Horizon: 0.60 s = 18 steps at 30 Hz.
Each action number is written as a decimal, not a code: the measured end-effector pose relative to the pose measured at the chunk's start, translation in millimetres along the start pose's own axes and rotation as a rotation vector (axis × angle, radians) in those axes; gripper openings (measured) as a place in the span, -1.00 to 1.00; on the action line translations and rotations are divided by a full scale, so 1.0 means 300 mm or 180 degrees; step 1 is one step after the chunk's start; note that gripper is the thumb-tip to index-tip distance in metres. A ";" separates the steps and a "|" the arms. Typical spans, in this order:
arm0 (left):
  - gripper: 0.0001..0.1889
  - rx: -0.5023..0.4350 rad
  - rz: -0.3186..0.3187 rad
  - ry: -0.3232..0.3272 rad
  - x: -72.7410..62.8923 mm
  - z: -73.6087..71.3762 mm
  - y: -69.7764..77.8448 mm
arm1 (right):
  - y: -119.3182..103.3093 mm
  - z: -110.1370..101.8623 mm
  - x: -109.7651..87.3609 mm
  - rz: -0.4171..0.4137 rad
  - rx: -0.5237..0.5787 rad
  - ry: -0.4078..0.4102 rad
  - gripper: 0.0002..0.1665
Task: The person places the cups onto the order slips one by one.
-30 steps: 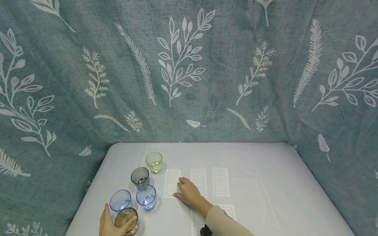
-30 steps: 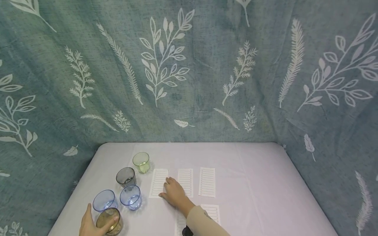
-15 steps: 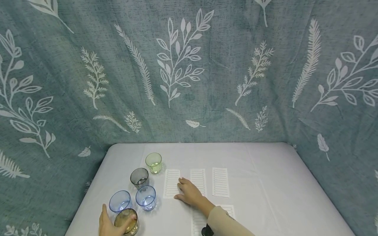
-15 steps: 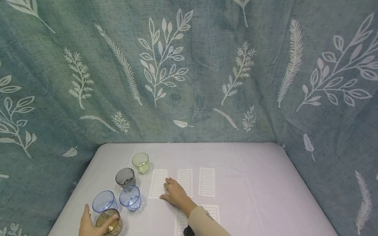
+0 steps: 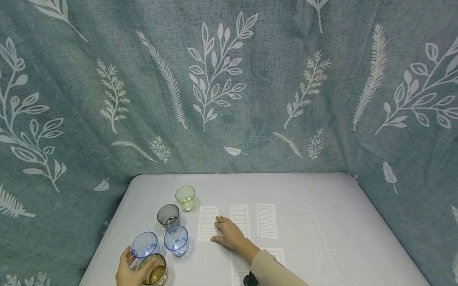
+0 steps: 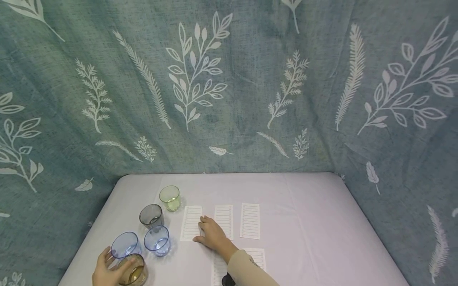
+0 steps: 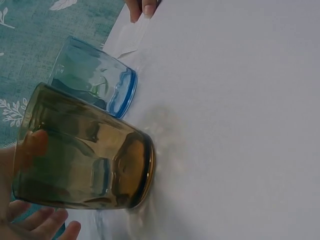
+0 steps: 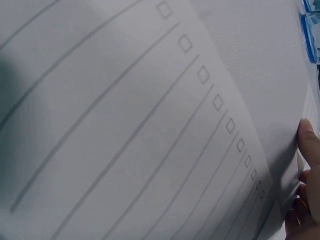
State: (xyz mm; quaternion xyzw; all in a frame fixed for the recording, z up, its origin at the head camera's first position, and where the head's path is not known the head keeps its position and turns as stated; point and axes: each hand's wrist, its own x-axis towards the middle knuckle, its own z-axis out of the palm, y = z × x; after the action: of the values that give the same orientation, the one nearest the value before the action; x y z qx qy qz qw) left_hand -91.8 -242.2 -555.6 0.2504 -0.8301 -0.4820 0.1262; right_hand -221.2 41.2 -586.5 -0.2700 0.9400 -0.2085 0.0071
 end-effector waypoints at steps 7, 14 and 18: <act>0.02 0.0044 -0.0039 -0.0062 0.009 -0.002 0.003 | 0.004 0.010 0.002 -0.0002 0.0025 0.0012 -0.28; 0.08 -0.0055 -0.0105 -0.0104 0.009 0.002 0.001 | 0.008 0.015 0.003 -0.0016 0.0057 0.0037 -0.27; 0.08 -0.0171 -0.0146 0.0123 -0.011 0.008 -0.005 | 0.009 0.016 0.004 0.0008 0.0076 0.0030 -0.26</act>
State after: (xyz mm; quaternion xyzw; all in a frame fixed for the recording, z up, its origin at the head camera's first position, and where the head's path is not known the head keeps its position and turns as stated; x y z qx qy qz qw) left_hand -89.7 -239.4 -557.9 0.2752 -0.8083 -0.5020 0.1379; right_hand -222.8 40.8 -591.9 -0.2676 0.9378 -0.2210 0.0061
